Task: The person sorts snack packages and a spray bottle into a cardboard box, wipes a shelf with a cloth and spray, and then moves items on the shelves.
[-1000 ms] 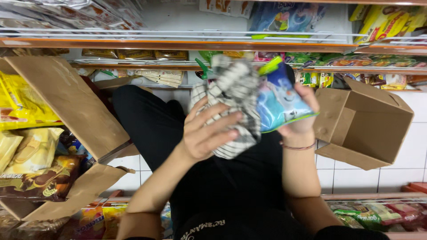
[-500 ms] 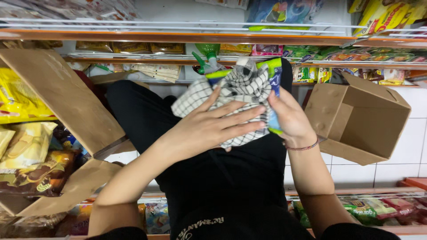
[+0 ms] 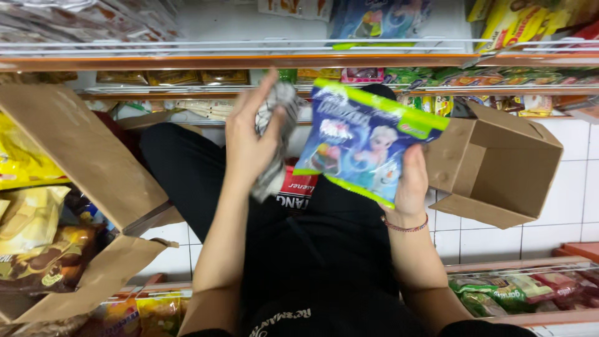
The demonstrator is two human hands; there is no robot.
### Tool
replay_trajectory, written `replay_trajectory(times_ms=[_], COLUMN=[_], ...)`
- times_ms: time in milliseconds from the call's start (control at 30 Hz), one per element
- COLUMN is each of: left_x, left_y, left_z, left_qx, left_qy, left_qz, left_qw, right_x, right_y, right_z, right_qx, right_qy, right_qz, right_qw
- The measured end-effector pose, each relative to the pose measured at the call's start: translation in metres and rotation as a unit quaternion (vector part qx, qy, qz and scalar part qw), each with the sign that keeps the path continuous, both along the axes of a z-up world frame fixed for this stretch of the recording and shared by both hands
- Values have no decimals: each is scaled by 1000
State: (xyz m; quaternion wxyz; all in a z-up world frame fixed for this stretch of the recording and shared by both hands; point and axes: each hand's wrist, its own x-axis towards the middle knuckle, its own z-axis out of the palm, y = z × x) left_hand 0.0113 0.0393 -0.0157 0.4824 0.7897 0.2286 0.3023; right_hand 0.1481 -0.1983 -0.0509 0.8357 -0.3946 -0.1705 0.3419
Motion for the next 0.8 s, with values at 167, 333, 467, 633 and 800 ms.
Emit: replay_trajectory(times_ms=[167,333,467,633,800], left_x=[8,39,68,117,176], left_y=[-13,-45,-67,-85,-89], left_z=[-14,-2,5,9,9], left_qx=[-213,-163,-97,57,378], left_qy=[-43,12,-1,-8,-4], left_qz=[-265,-234,-209,-146,-73], left_qw=[939,958,973,988,923], right_x=[17,61,87,125,173], right_y=[0,-31,-44,-47,-42], right_z=[0,-2,2,4,9], right_qx=[75,-66,-106,-107,-109], right_qy=[96,-169,-156,-176,-275], right_qz=[13,58,-69,-163,-236], right_qw=[992,982,980,965,926])
